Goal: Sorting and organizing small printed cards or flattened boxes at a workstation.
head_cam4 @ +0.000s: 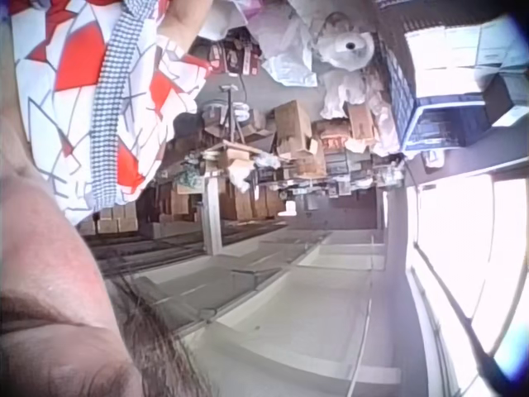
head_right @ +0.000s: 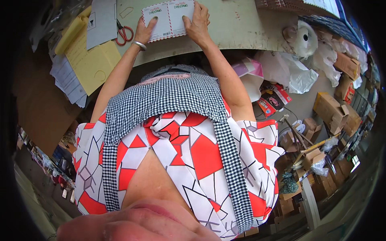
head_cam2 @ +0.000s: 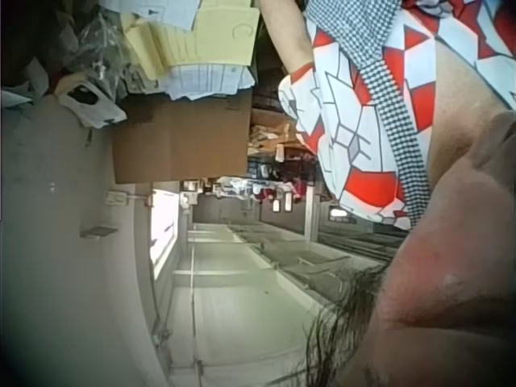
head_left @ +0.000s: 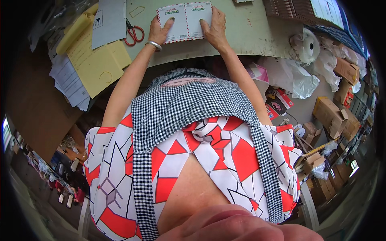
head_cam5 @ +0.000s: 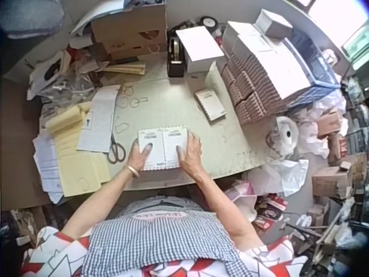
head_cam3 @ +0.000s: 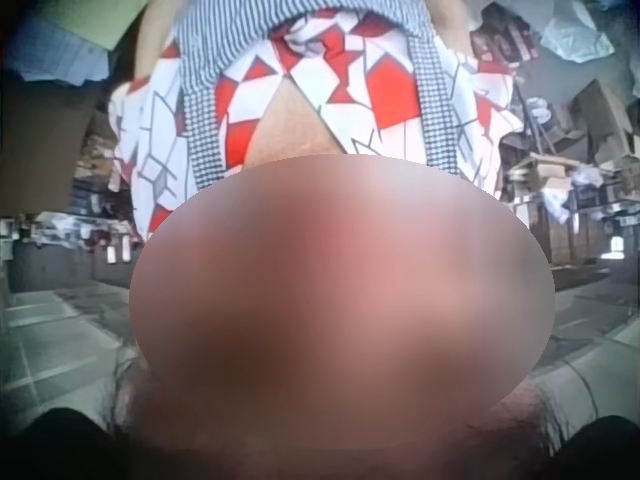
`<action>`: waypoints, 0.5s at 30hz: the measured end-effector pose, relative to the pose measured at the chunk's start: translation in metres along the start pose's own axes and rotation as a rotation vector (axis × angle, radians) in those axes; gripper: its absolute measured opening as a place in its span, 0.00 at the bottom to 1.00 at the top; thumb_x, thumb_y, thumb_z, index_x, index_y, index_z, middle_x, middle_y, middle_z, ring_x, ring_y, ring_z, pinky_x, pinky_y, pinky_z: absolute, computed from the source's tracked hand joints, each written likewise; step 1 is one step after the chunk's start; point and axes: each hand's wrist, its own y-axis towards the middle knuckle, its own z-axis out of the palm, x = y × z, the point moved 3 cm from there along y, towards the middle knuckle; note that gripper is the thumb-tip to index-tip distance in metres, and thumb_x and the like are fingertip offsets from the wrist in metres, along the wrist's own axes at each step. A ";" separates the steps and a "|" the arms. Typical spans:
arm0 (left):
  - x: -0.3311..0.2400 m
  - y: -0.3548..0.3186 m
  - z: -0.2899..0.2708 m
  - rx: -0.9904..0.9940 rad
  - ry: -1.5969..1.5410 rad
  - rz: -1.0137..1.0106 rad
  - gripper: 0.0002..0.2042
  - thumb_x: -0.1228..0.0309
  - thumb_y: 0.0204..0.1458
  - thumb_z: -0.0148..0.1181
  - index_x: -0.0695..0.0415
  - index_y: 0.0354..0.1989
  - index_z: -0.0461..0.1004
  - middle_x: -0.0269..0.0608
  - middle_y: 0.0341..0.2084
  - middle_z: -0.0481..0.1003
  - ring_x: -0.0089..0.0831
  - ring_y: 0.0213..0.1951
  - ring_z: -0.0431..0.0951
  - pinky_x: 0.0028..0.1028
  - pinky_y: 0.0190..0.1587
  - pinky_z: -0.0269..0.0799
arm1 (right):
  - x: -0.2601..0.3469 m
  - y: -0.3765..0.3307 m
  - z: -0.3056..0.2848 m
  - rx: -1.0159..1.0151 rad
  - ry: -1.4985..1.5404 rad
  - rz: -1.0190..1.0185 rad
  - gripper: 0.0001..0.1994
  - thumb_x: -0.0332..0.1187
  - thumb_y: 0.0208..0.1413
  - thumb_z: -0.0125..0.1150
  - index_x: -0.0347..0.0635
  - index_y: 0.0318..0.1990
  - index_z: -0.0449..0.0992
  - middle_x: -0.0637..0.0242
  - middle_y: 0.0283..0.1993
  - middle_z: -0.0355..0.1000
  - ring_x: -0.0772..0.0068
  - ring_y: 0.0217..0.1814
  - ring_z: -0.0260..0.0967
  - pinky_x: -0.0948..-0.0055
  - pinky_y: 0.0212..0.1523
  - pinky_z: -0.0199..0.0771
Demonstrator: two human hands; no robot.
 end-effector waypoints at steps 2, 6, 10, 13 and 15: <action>0.002 -0.001 -0.003 0.010 -0.013 -0.005 0.26 0.51 0.51 0.61 0.65 0.44 0.72 0.49 0.36 0.78 0.38 0.39 0.79 0.33 0.44 0.72 | -0.008 0.007 -0.001 0.012 -0.007 -0.008 0.33 0.40 0.50 0.63 0.34 0.61 0.59 0.47 0.59 0.57 0.46 0.60 0.56 0.54 0.61 0.57; -0.003 0.003 0.005 0.023 -0.015 0.016 0.25 0.53 0.51 0.62 0.66 0.44 0.71 0.49 0.36 0.78 0.37 0.38 0.79 0.33 0.44 0.72 | -0.082 0.073 -0.036 -0.130 -0.130 0.001 0.34 0.47 0.49 0.65 0.36 0.58 0.63 0.48 0.53 0.65 0.44 0.56 0.62 0.49 0.55 0.63; 0.000 0.000 0.006 0.015 -0.013 -0.023 0.25 0.53 0.51 0.61 0.65 0.45 0.70 0.48 0.37 0.78 0.36 0.39 0.78 0.33 0.46 0.72 | -0.095 0.131 -0.069 -0.078 -0.521 0.299 0.46 0.52 0.40 0.70 0.38 0.64 0.56 0.44 0.62 0.57 0.42 0.66 0.51 0.41 0.63 0.50; -0.003 -0.003 0.002 -0.007 -0.010 -0.041 0.25 0.54 0.51 0.61 0.65 0.45 0.70 0.48 0.37 0.78 0.36 0.39 0.78 0.32 0.45 0.72 | -0.085 0.152 -0.090 0.358 -0.051 0.344 0.52 0.51 0.37 0.72 0.40 0.67 0.49 0.41 0.64 0.55 0.42 0.69 0.49 0.43 0.66 0.47; 0.004 -0.011 -0.015 -0.050 0.024 -0.065 0.25 0.54 0.51 0.62 0.65 0.45 0.70 0.47 0.37 0.78 0.35 0.39 0.78 0.32 0.45 0.72 | -0.074 0.160 -0.044 0.370 -0.262 0.366 0.53 0.50 0.37 0.72 0.40 0.68 0.47 0.40 0.64 0.55 0.41 0.69 0.49 0.44 0.67 0.46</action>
